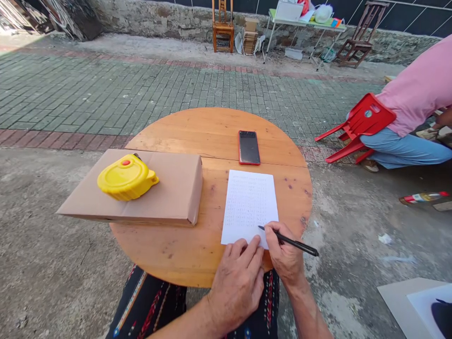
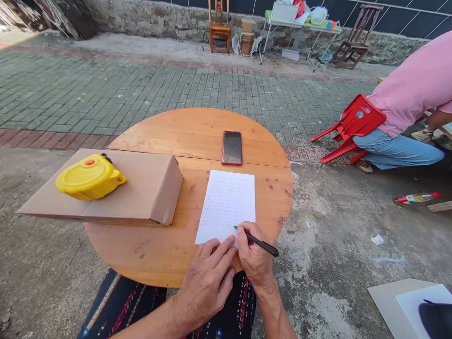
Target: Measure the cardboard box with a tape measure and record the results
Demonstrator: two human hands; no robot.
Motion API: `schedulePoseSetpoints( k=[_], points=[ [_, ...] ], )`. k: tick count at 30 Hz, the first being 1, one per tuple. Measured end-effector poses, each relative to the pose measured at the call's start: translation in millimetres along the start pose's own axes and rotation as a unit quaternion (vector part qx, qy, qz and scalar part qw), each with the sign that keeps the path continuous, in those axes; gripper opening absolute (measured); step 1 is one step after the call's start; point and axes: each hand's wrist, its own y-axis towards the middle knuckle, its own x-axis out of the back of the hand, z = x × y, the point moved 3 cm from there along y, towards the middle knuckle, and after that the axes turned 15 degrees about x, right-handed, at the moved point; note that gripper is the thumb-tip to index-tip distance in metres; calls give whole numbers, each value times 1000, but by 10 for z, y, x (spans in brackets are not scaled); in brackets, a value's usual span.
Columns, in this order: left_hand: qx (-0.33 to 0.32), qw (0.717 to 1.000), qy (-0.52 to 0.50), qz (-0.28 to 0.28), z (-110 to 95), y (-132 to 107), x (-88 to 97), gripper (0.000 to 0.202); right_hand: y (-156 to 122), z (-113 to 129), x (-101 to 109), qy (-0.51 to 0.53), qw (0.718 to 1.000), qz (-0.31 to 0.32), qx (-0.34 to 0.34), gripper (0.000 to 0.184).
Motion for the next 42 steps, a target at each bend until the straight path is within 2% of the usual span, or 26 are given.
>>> schedulePoseSetpoints(
  k=[42],
  points=[
    [-1,1000,-4,15,0,13,-1,42,53,45,15,12,1000,22,3,21]
  ],
)
